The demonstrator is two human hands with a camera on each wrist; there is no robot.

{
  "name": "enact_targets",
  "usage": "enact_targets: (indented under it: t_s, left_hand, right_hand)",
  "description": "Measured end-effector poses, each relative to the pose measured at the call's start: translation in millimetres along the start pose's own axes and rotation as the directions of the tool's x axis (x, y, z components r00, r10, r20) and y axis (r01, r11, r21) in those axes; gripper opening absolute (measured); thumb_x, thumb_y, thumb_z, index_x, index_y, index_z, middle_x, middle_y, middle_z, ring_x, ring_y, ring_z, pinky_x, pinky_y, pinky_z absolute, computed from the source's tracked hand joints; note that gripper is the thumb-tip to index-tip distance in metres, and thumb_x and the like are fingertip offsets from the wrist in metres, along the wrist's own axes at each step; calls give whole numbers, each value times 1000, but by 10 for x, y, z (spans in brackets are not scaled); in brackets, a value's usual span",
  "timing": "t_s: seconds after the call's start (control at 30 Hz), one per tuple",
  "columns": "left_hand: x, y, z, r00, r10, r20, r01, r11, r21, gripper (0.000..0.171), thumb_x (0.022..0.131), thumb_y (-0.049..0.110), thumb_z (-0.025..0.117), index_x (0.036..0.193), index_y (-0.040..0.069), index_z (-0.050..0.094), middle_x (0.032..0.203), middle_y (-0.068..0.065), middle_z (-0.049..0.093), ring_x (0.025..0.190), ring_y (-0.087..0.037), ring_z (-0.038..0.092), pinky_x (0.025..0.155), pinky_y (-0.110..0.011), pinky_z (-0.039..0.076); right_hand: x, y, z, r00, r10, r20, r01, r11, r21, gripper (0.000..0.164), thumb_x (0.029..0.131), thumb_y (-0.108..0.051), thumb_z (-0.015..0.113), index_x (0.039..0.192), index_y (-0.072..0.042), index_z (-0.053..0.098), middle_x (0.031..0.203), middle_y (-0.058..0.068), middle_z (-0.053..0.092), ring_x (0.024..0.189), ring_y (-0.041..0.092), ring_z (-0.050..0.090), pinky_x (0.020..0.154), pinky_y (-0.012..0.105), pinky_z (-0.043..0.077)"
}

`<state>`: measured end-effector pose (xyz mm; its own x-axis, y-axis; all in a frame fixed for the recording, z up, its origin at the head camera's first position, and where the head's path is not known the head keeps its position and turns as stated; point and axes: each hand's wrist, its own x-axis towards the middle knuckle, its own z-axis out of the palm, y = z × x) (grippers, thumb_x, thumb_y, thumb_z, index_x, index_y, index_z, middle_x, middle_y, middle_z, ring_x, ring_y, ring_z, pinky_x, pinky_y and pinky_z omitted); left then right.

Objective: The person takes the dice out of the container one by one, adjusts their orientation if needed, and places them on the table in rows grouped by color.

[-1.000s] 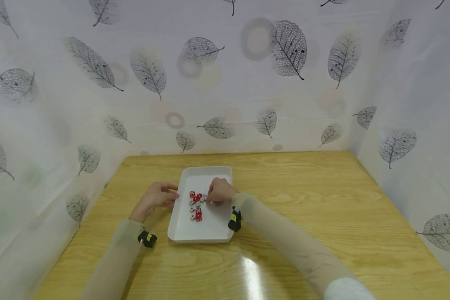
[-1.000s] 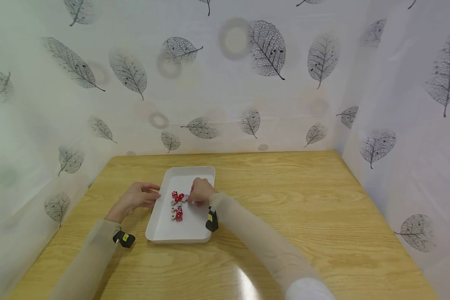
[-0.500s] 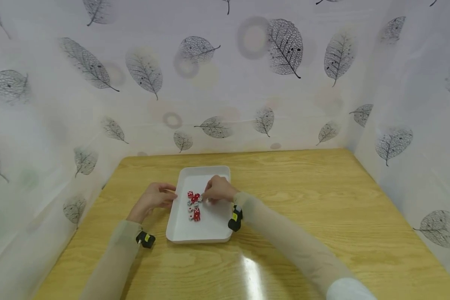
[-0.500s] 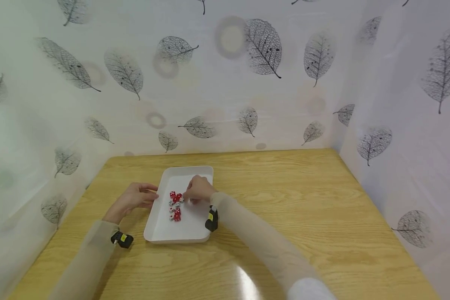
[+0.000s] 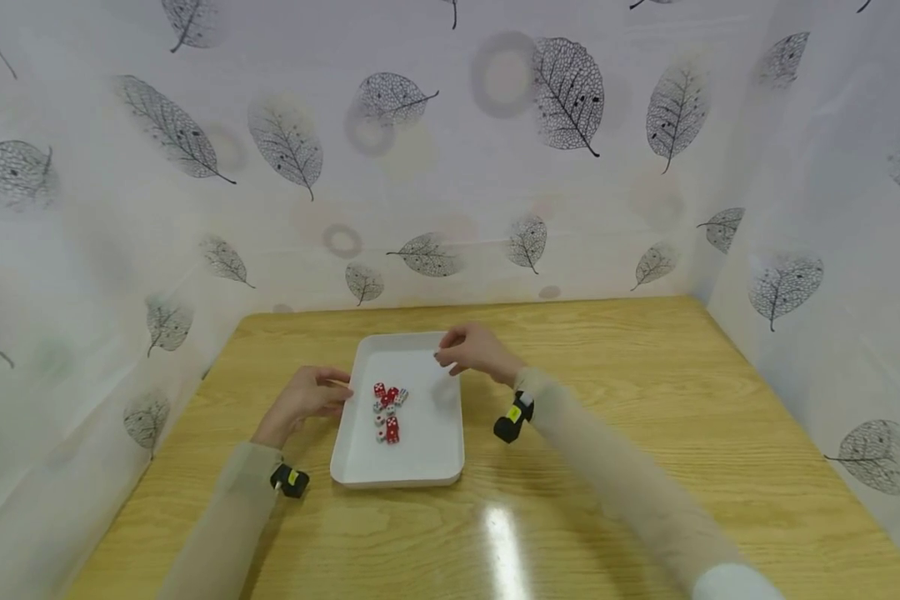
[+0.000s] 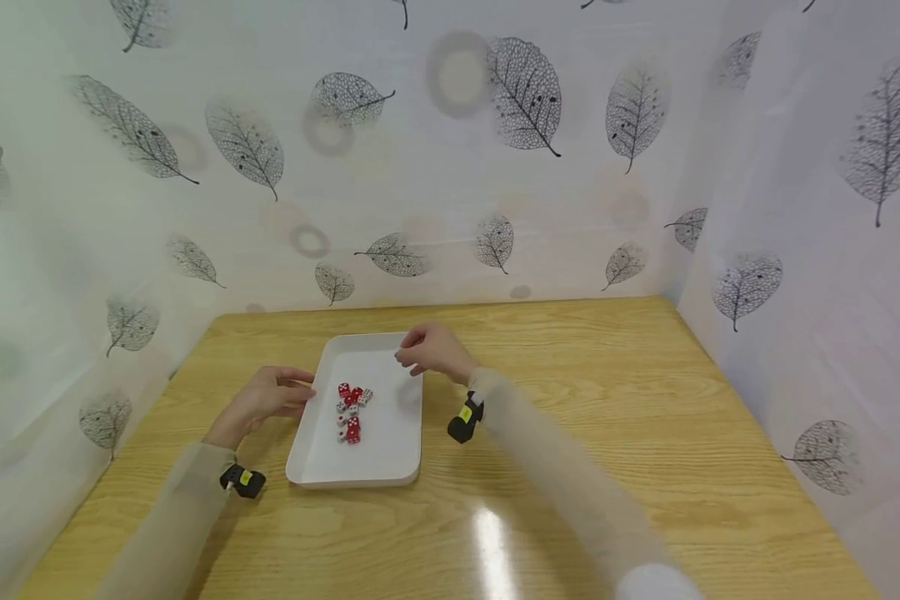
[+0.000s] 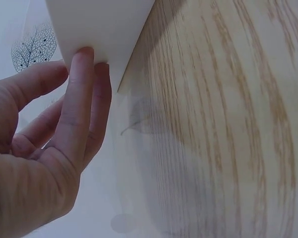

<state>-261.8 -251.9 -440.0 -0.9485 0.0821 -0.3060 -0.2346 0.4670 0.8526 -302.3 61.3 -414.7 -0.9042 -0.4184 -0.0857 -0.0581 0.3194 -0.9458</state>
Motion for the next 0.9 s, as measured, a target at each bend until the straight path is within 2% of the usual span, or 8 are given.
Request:
enact_targets:
  t_s: [0.17, 0.3, 0.37, 0.47, 0.53, 0.73, 0.9]
  left_hand:
    - [-5, -7, 4, 1000, -4, -3, 3, 1000, -2, 45, 91, 9, 67, 132, -6, 54, 119, -24, 61, 86, -20, 70, 77, -33, 61]
    - [9, -23, 13, 1000, -12, -5, 12, 1000, -1, 45, 91, 10, 68, 132, -5, 54, 119, -24, 61, 86, -21, 70, 77, -33, 61]
    - [23, -36, 18, 1000, -17, -5, 17, 1000, 2, 46, 91, 10, 68, 132, -5, 54, 119, -24, 62, 87, -21, 70, 77, -33, 61]
    - [37, -51, 28, 1000, -26, -8, 26, 1000, 9, 45, 91, 10, 68, 132, -4, 54, 119, -23, 62, 88, -20, 70, 77, -33, 61]
    - [38, -53, 31, 1000, -27, -7, 27, 1000, 10, 45, 91, 10, 68, 132, -5, 54, 118, -23, 62, 88, -20, 70, 77, -33, 61]
    - [23, -16, 20, 1000, -15, -1, 15, 1000, 2, 45, 92, 9, 66, 133, -6, 53, 120, -25, 62, 89, -21, 70, 77, -33, 61]
    - [18, 2, 14, 1000, -15, -2, 15, 1000, 14, 44, 93, 8, 65, 133, -6, 53, 120, -26, 63, 89, -21, 70, 77, -34, 61]
  right_hand:
    - [-35, 150, -274, 1000, 1, -31, -1, 1000, 17, 17, 87, -10, 69, 100, 0, 63, 101, 15, 70, 100, 39, 67, 76, 38, 61]
    - [-52, 303, -473, 998, -14, -63, 8, 995, -99, 16, 88, -13, 69, 98, -2, 64, 101, 13, 70, 99, 38, 67, 73, 35, 61]
    - [-59, 383, -556, 997, -37, -75, 20, 977, -213, 15, 87, -14, 70, 96, -4, 66, 97, 11, 70, 94, 34, 67, 72, 31, 59]
    - [-57, 513, -665, 995, -68, -77, 34, 926, -377, 13, 86, -16, 72, 93, -6, 68, 92, 7, 69, 85, 23, 63, 72, 27, 53]
    - [-59, 577, -723, 995, -70, -71, 31, 895, -445, 13, 85, -16, 72, 93, -7, 69, 91, 6, 68, 83, 18, 60, 73, 27, 51]
    - [-40, 652, -824, 998, -37, -49, 7, 857, -515, 13, 86, -16, 71, 95, -7, 68, 94, 6, 67, 87, 18, 59, 80, 31, 51]
    - [3, 674, -821, 998, -48, -27, 26, 844, -536, 12, 85, -14, 71, 93, -5, 68, 95, 8, 68, 89, 19, 60, 84, 34, 52]
